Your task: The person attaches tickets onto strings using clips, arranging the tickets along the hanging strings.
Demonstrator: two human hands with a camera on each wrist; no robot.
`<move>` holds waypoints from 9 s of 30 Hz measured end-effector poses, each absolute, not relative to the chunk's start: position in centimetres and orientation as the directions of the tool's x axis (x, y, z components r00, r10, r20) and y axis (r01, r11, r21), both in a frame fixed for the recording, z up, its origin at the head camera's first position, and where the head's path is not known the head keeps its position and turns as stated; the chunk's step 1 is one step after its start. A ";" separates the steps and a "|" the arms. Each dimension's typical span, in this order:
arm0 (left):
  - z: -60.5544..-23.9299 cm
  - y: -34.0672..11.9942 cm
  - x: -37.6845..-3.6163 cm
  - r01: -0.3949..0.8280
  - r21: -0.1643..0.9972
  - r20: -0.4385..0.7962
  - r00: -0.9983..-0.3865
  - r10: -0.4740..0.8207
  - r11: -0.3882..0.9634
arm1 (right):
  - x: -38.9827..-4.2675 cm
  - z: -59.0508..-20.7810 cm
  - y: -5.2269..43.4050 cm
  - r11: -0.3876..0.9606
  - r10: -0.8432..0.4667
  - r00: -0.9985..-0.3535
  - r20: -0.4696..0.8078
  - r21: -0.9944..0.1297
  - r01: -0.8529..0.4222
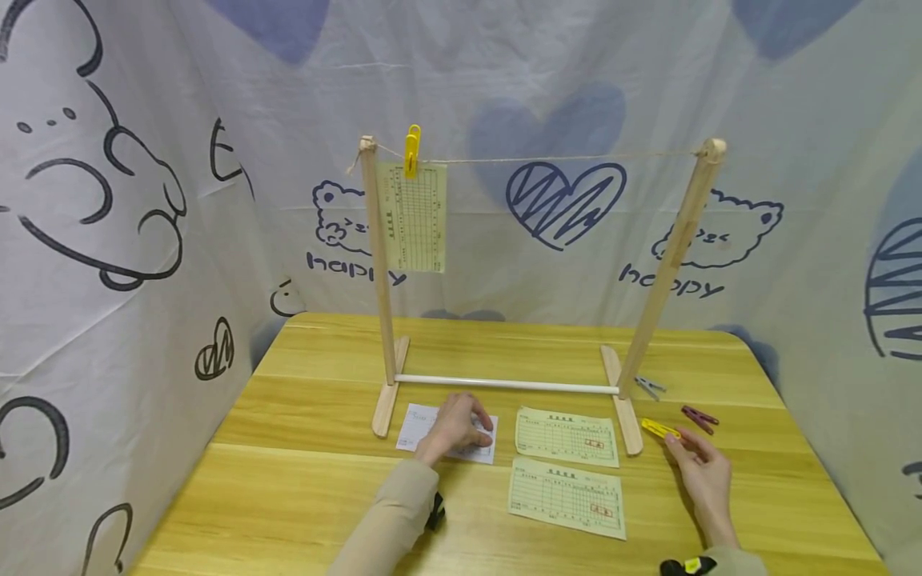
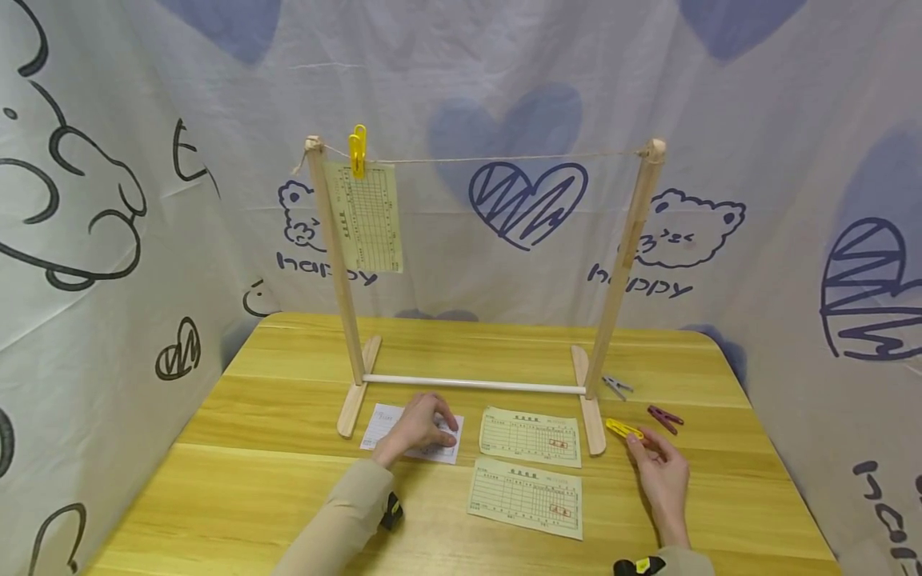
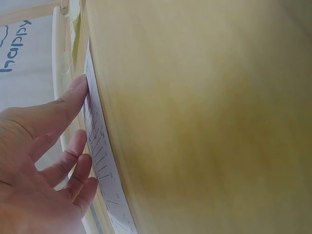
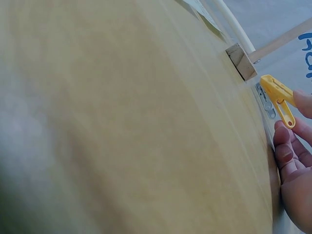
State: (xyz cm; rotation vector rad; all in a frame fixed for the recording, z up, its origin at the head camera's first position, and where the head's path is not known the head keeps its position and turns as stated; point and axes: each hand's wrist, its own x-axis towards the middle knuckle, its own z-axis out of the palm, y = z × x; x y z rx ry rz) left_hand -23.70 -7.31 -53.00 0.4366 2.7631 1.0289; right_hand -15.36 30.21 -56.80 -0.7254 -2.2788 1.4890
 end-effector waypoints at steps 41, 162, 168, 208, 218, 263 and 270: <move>-52.9 -7.5 -23.7 0.211 0.691 -0.059 -0.937 0.345 0.691 | -15.5 -56.8 30.2 0.308 0.573 -0.819 -0.006 -0.925 0.223; -42.0 -8.9 -22.2 0.146 0.978 0.151 -0.988 0.023 -0.148 | -18.2 -39.6 24.6 -0.423 0.041 -0.953 0.302 -0.859 -0.290; -41.2 -8.6 -22.3 0.166 0.961 0.166 -0.986 -0.019 -0.222 | -19.1 -38.7 23.4 -0.349 0.022 -0.928 0.372 -0.867 -0.355; -36.9 -8.0 -24.5 0.079 0.871 0.093 -0.996 0.005 -0.486 | -23.0 -32.8 17.8 -0.274 -0.041 -0.878 0.478 -0.850 -0.450; -36.0 -7.9 -25.2 0.083 0.846 0.108 -0.994 0.016 -0.526 | -23.8 -31.6 17.3 -0.305 -0.040 -0.854 0.518 -0.821 -0.483; -32.0 -6.3 -27.3 0.258 0.828 0.178 -0.963 -0.202 -0.499 | -27.0 -24.7 12.8 -0.084 -0.047 -0.749 0.661 -0.750 -0.657; -31.5 -6.2 -27.3 0.244 0.836 0.180 -0.968 -0.174 -0.492 | -27.5 -24.1 12.4 -0.058 -0.055 -0.749 0.661 -0.751 -0.658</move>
